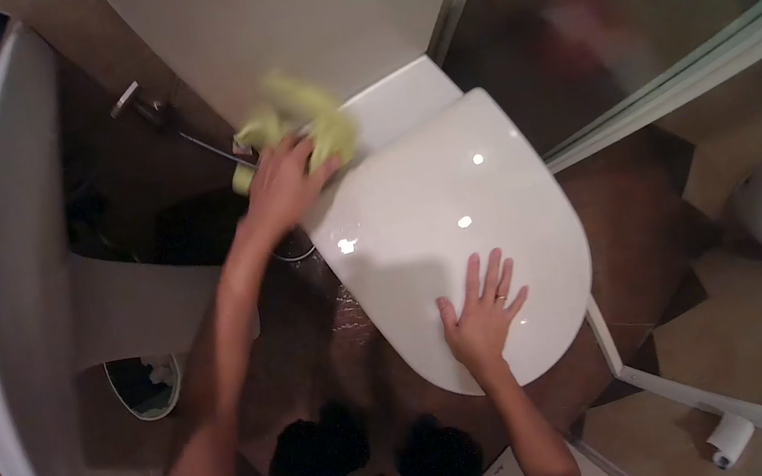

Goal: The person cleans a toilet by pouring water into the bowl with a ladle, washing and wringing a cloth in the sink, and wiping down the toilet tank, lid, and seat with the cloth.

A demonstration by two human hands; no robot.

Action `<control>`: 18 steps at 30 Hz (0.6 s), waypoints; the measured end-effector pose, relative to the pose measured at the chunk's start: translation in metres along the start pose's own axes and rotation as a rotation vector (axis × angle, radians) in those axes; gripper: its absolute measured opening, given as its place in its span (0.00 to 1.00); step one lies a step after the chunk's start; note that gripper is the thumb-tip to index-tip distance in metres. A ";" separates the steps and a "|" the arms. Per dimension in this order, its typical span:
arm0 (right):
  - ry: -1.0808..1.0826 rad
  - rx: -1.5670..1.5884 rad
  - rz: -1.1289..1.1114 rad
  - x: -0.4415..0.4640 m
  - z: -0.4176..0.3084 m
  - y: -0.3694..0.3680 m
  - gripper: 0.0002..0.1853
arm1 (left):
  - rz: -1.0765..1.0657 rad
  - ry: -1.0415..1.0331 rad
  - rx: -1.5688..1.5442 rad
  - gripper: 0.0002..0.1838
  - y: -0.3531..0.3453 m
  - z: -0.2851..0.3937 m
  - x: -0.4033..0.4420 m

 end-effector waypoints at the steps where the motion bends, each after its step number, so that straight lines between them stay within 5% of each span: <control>1: -0.009 -0.015 0.004 -0.003 -0.001 0.003 0.41 | -0.086 -0.087 -0.062 0.18 -0.023 -0.018 0.018; 5: 0.031 0.003 0.066 -0.003 0.003 -0.006 0.39 | -0.063 -0.110 0.027 0.18 -0.052 -0.047 0.016; 7: 0.037 0.023 0.106 0.000 0.004 -0.004 0.39 | -0.074 0.000 -0.250 0.17 -0.043 -0.070 0.001; 11: 0.065 0.074 0.151 -0.003 0.008 -0.007 0.38 | 0.209 0.090 -0.192 0.15 -0.018 -0.086 -0.019; 15: 0.056 0.082 0.155 -0.004 0.007 -0.006 0.37 | 0.253 -0.137 -0.096 0.18 -0.002 -0.021 -0.010; 17: 0.059 0.075 0.148 -0.005 0.007 -0.006 0.37 | -0.015 -0.046 0.028 0.17 -0.043 -0.008 -0.020; 18: 0.059 0.081 0.158 -0.005 0.006 -0.006 0.37 | 0.133 -0.402 0.233 0.17 -0.051 0.013 -0.048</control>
Point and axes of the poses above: each hand's wrist, its own x-axis towards the middle knuckle, its own y-axis out of the back of the hand, z = x × y, the point moved 4 cm from there along x, towards the middle knuckle, and after that the axes turned 13 degrees about -x, right-handed, at the moved point
